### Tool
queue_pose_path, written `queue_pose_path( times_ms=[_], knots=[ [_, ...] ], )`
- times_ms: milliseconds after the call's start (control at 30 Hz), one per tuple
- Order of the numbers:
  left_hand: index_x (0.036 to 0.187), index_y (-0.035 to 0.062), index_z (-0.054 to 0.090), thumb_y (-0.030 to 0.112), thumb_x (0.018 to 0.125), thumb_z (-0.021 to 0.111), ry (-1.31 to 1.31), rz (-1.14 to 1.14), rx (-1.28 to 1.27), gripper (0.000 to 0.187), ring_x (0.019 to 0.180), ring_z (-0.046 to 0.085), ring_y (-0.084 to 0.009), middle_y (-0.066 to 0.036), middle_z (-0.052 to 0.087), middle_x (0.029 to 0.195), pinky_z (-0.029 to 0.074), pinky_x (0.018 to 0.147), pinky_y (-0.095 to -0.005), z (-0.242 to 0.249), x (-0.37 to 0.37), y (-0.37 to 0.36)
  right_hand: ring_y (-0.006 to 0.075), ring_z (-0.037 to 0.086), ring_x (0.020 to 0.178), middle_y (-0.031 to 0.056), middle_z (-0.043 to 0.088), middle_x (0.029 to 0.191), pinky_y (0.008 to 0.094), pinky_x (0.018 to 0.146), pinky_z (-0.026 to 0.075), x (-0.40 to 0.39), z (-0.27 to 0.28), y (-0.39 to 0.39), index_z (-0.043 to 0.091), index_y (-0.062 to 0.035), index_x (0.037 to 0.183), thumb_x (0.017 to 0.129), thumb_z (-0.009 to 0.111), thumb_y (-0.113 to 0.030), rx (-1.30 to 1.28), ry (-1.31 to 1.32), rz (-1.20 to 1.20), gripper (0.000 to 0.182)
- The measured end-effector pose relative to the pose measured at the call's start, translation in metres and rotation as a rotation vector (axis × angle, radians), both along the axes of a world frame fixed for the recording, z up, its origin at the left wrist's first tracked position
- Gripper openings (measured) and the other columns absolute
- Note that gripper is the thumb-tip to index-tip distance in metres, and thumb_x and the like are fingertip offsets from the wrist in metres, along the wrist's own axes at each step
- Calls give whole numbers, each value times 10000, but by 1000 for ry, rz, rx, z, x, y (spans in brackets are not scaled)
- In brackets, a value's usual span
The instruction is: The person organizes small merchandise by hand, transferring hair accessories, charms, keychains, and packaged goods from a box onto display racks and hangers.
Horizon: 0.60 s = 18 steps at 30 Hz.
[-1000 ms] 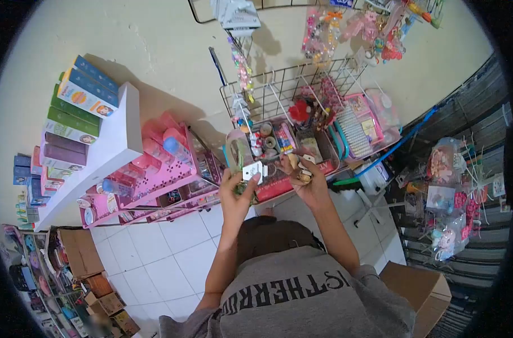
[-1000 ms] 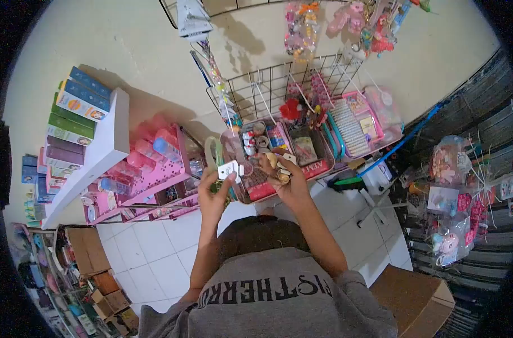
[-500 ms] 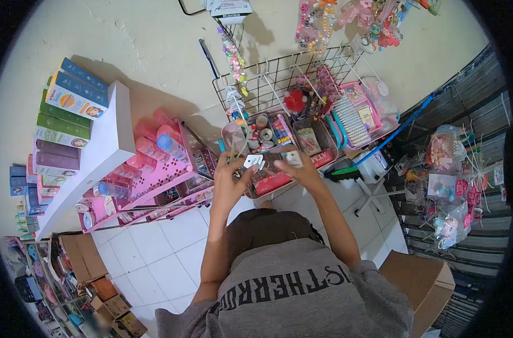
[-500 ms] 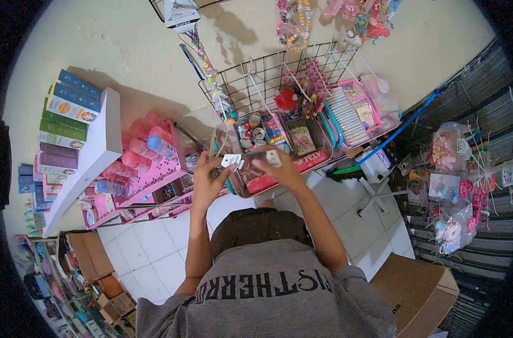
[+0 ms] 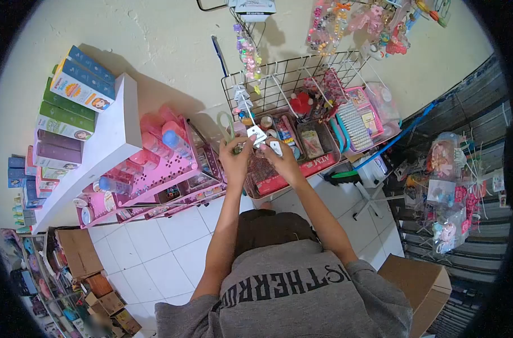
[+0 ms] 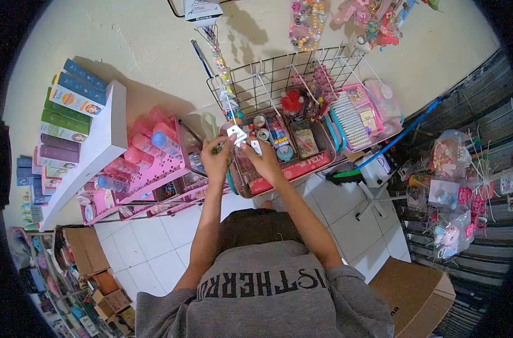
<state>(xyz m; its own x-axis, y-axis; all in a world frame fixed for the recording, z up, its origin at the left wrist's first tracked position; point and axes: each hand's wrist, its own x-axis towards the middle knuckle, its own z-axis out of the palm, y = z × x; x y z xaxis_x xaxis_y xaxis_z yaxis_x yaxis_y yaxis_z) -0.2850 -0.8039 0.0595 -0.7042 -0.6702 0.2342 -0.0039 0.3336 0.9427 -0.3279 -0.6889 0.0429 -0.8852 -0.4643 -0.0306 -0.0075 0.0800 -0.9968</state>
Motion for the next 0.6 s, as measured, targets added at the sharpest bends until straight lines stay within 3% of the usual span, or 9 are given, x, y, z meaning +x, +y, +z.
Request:
queue_pose_path(
  times_ms=[267, 500, 600],
  knots=[
    [703, 48, 615, 172, 615, 659, 7, -2, -75, 158, 797, 480, -294, -183, 537, 777, 342, 783, -338, -11, -7, -1, 78, 476, 564, 23, 523, 651, 207, 501, 380, 3, 0, -4, 516, 2, 833, 780, 511, -241, -141, -213, -57, 249],
    [701, 50, 614, 202, 614, 658, -5, -25, -92, 181, 847, 468, -339, -225, 534, 820, 324, 818, -364, -14, -16, -8, 81, 479, 567, 25, 522, 700, 187, 500, 377, -6, -8, -6, 503, -6, 882, 755, 552, -205, -74, -292, -22, 241],
    [698, 50, 615, 200, 621, 658, 36, 71, -191, 174, 823, 486, -306, -162, 562, 748, 292, 858, -365, -25, -30, -13, 81, 456, 532, 21, 500, 682, 187, 460, 361, -4, 0, -9, 478, -36, 914, 739, 571, -210, -167, -301, -81, 263]
  ],
)
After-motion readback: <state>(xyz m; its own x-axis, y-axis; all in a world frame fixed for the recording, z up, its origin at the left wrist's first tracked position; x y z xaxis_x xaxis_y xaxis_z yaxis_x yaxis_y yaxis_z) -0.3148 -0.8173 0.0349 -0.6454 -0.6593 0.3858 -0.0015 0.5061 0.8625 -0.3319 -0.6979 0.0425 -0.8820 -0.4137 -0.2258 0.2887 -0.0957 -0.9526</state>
